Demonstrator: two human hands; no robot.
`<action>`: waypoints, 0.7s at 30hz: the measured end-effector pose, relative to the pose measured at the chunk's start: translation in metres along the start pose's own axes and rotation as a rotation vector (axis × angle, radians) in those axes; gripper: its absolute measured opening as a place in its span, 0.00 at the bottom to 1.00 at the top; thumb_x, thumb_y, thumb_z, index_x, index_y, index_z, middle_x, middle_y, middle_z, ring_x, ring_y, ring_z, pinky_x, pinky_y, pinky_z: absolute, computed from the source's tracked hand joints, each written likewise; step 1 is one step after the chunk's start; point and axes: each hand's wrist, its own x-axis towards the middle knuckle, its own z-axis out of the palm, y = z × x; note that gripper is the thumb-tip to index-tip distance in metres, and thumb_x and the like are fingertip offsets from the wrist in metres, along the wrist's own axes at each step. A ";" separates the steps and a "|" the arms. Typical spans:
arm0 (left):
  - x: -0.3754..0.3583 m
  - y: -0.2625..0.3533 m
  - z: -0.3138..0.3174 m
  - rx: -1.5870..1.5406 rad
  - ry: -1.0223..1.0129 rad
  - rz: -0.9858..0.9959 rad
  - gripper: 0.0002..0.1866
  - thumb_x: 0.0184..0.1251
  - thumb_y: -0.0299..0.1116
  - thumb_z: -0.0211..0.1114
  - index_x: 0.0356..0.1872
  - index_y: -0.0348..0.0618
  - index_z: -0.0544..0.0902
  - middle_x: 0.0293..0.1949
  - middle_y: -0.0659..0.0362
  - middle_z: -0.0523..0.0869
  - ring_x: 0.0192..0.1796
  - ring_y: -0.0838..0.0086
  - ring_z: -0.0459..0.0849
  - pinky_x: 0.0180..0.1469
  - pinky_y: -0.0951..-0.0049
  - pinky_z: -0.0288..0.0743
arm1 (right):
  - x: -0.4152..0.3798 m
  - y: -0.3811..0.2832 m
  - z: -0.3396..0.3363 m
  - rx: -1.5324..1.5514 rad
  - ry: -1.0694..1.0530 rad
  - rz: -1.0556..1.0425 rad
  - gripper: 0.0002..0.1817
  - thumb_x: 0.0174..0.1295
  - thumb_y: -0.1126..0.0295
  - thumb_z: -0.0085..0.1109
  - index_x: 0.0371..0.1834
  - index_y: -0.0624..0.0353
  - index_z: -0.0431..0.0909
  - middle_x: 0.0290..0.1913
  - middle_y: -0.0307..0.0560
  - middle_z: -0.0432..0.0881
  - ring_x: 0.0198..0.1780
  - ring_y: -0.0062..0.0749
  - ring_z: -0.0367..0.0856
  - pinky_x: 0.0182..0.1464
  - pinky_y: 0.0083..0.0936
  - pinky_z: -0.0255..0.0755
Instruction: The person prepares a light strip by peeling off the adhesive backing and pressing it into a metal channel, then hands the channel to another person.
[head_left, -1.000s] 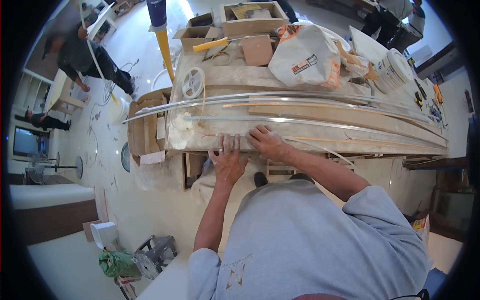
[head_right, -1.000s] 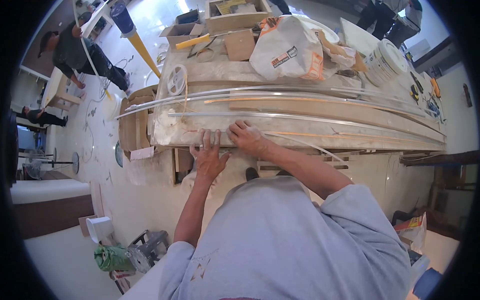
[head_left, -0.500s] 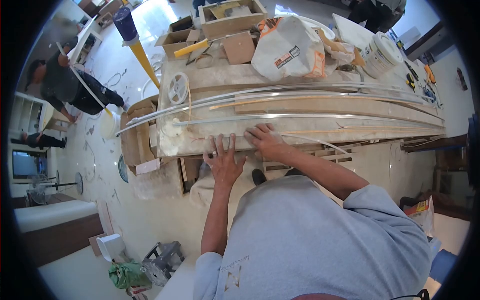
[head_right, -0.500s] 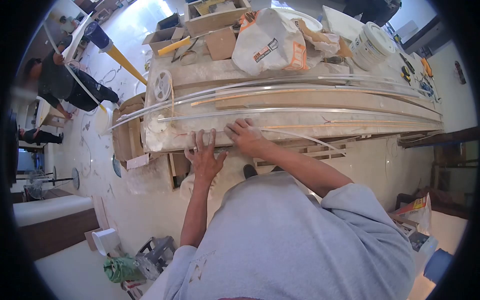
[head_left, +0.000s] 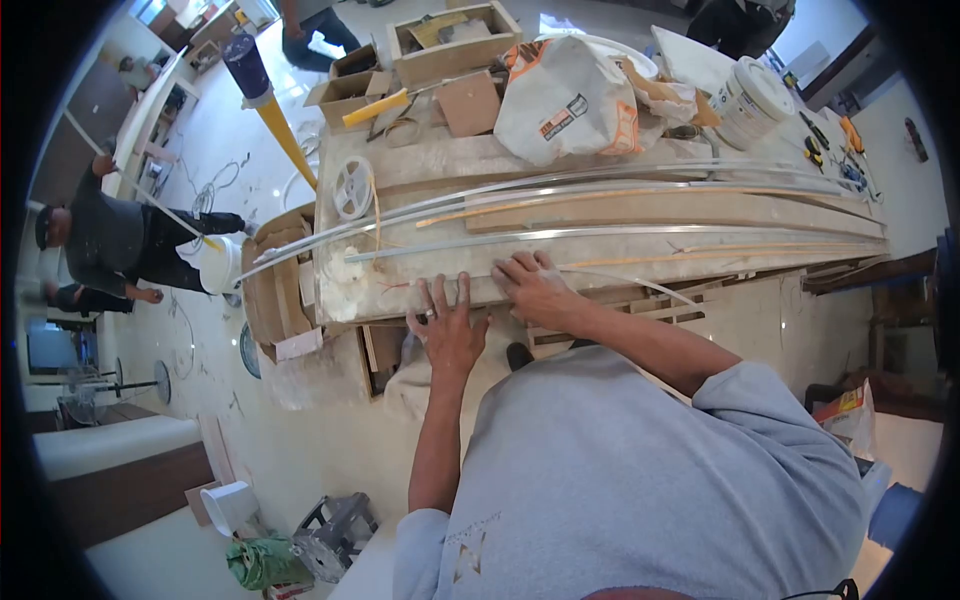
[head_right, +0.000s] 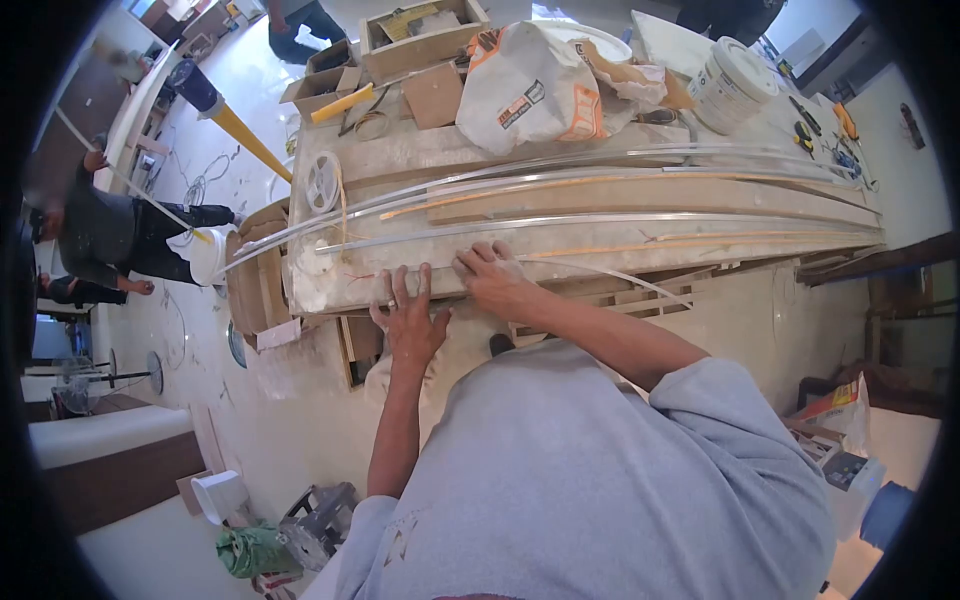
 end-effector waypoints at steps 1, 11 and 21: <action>0.000 -0.001 0.000 0.000 0.006 -0.003 0.48 0.57 0.51 0.75 0.79 0.64 0.60 0.76 0.50 0.57 0.82 0.47 0.46 0.67 0.24 0.50 | -0.002 0.001 -0.002 0.002 0.029 0.005 0.22 0.57 0.69 0.58 0.53 0.70 0.80 0.59 0.52 0.74 0.63 0.42 0.68 0.59 0.44 0.63; 0.016 0.008 -0.011 -0.023 0.088 -0.004 0.35 0.61 0.47 0.71 0.71 0.61 0.73 0.71 0.55 0.68 0.78 0.52 0.57 0.66 0.29 0.53 | 0.004 -0.001 0.008 0.016 -0.131 0.109 0.23 0.56 0.69 0.57 0.55 0.68 0.79 0.65 0.51 0.72 0.66 0.44 0.66 0.63 0.48 0.60; 0.060 0.008 0.036 -0.575 0.351 0.288 0.10 0.58 0.28 0.69 0.39 0.56 0.91 0.42 0.62 0.84 0.51 0.61 0.79 0.58 0.56 0.64 | -0.073 0.035 -0.019 0.241 0.199 0.277 0.24 0.51 0.73 0.68 0.56 0.52 0.82 0.64 0.53 0.72 0.66 0.53 0.66 0.67 0.55 0.60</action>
